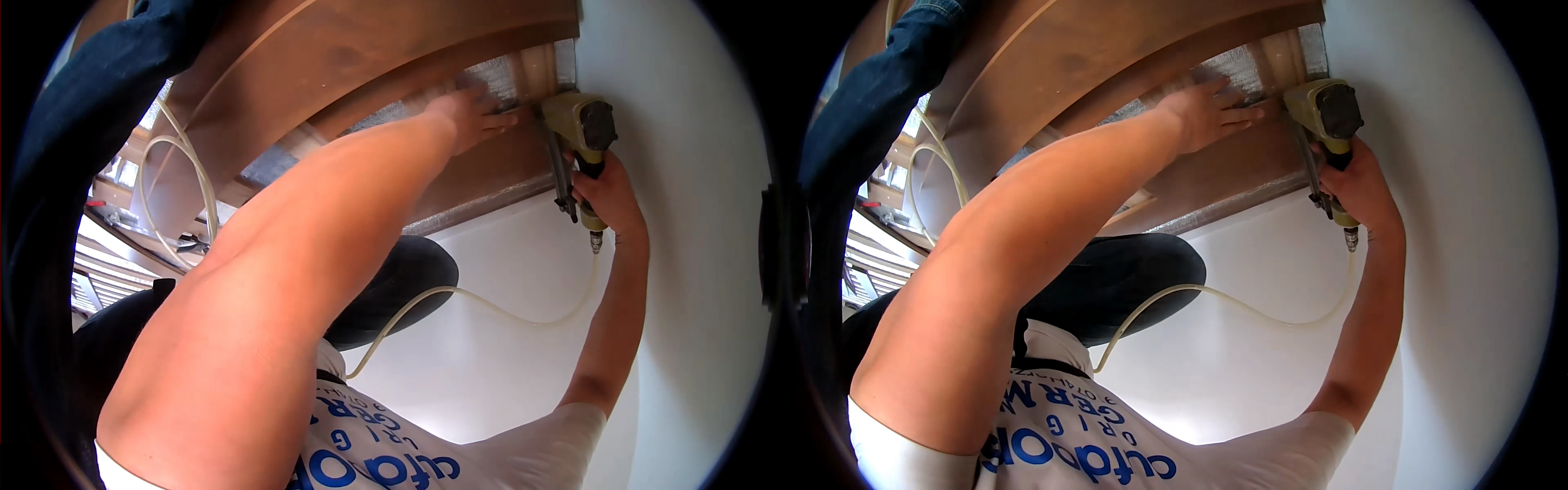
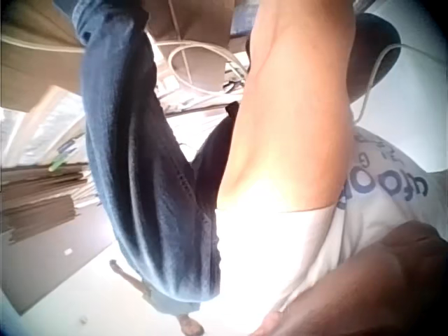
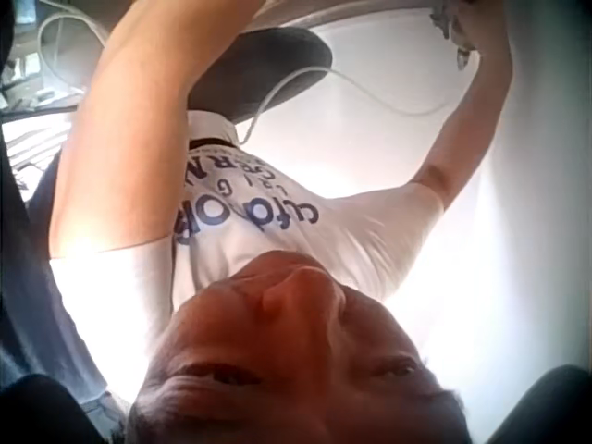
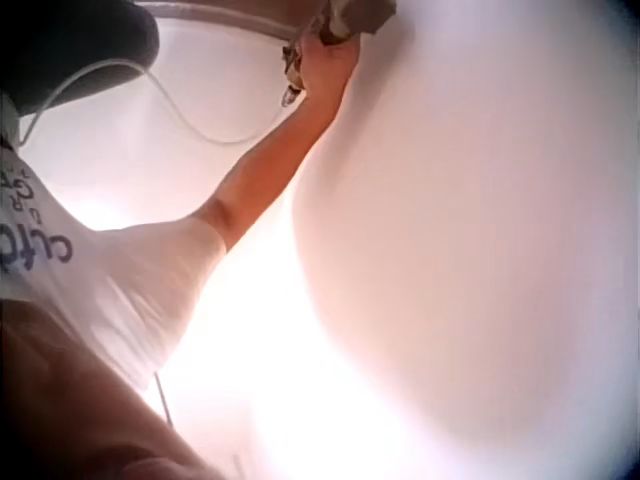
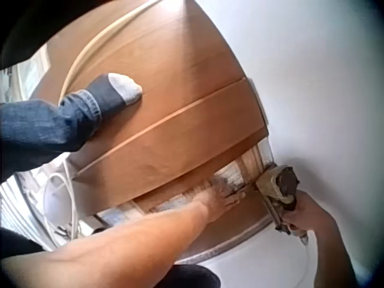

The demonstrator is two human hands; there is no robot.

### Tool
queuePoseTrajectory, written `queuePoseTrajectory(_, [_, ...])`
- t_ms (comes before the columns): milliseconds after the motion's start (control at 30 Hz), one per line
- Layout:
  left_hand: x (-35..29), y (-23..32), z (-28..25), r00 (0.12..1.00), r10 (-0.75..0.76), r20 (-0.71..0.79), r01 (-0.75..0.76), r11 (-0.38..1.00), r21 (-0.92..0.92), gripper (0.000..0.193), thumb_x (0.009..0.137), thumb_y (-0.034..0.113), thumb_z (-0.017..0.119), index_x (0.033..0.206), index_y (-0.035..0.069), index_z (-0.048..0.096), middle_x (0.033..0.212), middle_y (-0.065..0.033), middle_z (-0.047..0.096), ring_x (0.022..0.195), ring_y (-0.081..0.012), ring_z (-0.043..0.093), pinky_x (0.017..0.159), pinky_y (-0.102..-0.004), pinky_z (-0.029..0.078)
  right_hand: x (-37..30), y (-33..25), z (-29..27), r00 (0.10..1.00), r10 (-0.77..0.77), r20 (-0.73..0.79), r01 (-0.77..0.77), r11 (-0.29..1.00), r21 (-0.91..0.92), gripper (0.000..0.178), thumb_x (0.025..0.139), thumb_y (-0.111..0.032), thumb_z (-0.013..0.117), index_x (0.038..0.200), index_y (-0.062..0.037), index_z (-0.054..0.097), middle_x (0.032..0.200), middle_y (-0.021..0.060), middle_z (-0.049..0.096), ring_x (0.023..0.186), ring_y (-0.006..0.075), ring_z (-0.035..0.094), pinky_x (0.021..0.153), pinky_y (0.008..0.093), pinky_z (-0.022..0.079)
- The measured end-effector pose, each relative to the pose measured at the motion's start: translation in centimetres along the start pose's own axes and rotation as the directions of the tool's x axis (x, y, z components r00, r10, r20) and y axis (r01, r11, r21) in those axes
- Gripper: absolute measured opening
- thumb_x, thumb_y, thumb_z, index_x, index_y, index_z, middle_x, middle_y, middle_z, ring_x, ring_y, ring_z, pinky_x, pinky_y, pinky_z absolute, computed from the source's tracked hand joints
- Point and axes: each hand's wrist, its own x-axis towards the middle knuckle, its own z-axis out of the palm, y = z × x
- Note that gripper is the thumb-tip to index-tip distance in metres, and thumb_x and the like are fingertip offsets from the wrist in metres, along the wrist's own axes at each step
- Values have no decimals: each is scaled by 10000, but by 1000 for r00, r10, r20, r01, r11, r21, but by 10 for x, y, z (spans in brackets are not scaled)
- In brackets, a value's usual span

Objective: The person places wood planks onto a ceiling joist frame, applies adhesive using a caulking gun, and secures the planks in place with a nail gun.

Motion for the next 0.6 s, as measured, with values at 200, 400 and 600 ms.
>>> queuePoseTrajectory(200, [1, 5, 4, 999, 37, 31, -41, 993, 110, 767, 996, 218, 551, 1652, 210, 152, 1733, 62, 10, 1569, -194, 176, 1287, -458, 171, -1, 9, -5, 995, -46, -89, 46, 999, 3, 310, 875, 13, 569, 1184, -7, 580, 755, 19, 537, 611, 107, 469, 580, 290, 432])
queuePoseTrajectory(400, [9, 6, 11, 1000, 19, 23, -20, 997, 70, 757, 1002, 185, 535, 1652, 216, 149, 1732, 71, 15, 1567, -213, 179, 1296, -457, 142, 9, 15, -10, 997, -34, -70, 33, 999, -12, 337, 853, 18, 563, 1188, -14, 580, 733, 12, 522, 604, 102, 469, 575, 289, 432])
queuePoseTrajectory(600, [12, 9, 19, 1000, 4, 11, -5, 998, 61, 810, 986, 194, 568, 1656, 226, 115, 1731, 75, 8, 1564, -210, 183, 1297, -453, 138, 11, 20, -10, 994, -58, -95, 58, 998, -4, 322, 861, 18, 560, 1181, -11, 575, 715, 16, 527, 594, 95, 467, 564, 284, 423])
